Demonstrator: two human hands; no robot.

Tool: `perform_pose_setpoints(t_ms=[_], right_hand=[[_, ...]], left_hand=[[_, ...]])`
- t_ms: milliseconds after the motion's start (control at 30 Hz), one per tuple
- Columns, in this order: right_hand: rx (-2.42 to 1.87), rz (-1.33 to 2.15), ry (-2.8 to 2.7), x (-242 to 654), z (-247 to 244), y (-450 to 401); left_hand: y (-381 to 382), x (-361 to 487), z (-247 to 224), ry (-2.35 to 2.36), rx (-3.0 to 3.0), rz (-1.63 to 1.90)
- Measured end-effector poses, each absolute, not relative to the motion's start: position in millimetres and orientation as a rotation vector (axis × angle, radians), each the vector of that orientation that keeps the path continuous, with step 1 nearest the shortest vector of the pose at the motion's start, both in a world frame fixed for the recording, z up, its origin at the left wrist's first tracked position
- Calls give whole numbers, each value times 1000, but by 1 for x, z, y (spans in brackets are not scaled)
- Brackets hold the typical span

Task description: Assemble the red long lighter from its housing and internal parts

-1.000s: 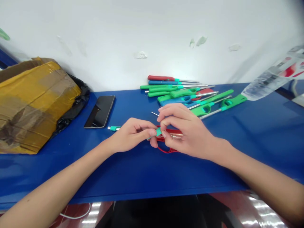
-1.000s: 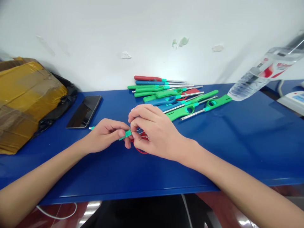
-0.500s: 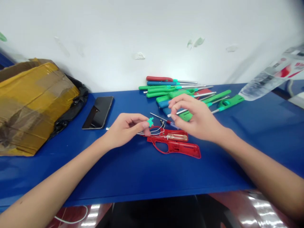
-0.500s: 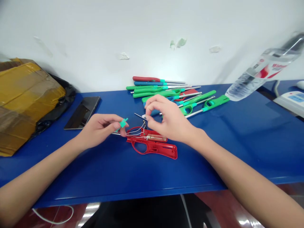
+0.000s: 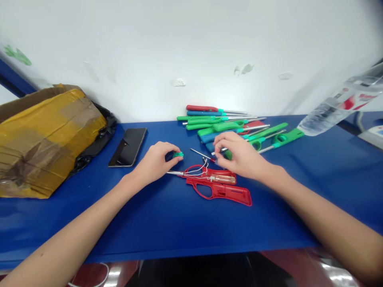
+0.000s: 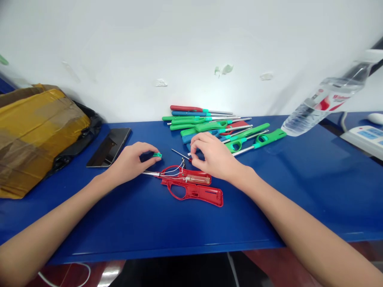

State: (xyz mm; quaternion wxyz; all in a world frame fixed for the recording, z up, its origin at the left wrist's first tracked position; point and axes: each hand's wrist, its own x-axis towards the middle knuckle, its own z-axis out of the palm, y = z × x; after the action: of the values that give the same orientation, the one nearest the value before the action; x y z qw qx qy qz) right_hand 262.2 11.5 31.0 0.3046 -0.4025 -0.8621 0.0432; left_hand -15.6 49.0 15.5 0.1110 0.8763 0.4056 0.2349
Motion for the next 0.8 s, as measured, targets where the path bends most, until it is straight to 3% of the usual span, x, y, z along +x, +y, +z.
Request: perform_pose_setpoints(t_ms=[267,500,800], right_hand=[[-1052,152,-2296,261,32,6],[-967,484,-2132,248,40,-8],[-954,798,-2038,231,40,-21]], left_hand=[[46,-14,17,1218,2655,663],[13,7,33,749,2898,1318],[-2,20,33,497,2990,1468]])
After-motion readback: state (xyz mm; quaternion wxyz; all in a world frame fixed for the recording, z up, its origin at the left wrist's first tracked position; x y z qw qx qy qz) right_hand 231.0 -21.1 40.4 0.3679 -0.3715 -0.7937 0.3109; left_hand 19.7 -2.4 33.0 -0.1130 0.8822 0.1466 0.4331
